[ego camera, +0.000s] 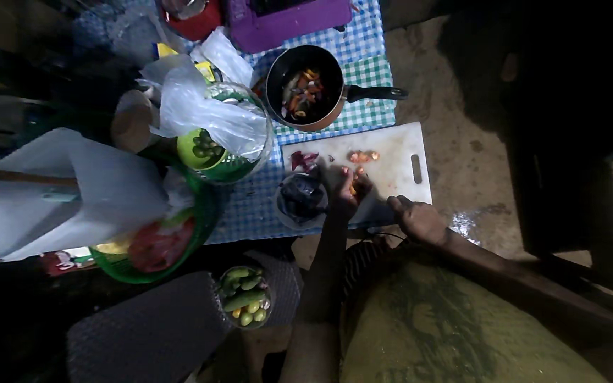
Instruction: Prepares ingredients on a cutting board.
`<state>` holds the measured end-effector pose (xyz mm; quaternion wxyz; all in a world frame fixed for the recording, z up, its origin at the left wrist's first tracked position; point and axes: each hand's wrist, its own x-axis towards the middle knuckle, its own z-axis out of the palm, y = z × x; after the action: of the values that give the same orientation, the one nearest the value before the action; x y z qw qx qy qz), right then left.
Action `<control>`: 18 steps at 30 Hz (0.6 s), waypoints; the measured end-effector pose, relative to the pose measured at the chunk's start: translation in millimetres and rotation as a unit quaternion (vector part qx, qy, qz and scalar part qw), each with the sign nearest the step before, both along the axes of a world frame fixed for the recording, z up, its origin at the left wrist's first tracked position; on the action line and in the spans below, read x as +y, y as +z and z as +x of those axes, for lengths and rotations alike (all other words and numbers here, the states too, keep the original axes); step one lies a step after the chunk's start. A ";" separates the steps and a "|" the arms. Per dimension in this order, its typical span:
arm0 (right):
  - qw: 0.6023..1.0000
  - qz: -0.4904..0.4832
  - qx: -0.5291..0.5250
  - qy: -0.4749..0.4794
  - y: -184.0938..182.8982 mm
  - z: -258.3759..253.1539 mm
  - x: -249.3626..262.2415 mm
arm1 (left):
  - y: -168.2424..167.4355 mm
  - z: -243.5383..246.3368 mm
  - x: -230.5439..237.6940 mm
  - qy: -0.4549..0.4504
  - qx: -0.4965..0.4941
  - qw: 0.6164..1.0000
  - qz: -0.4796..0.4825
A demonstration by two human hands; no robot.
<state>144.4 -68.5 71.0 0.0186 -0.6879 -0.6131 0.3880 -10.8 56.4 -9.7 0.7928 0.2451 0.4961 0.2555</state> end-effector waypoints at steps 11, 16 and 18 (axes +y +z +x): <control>0.982 -0.042 0.116 -0.142 -5.4 -4.0 -1.6 | 10.5 13.5 1.8 0.173 -0.073 0.981 -0.053; 0.996 0.005 0.044 -0.072 -7.8 -3.0 -2.9 | 6.9 1.6 5.4 0.076 -0.066 0.994 0.033; 0.995 -0.014 0.056 -0.076 -4.5 -1.8 -1.6 | 6.1 -8.4 4.7 0.048 -0.076 0.994 0.063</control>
<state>142.6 -70.1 66.5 0.0731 -0.7099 -0.5514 0.4321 -19.2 61.2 -3.7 0.7980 0.2501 0.4287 0.3419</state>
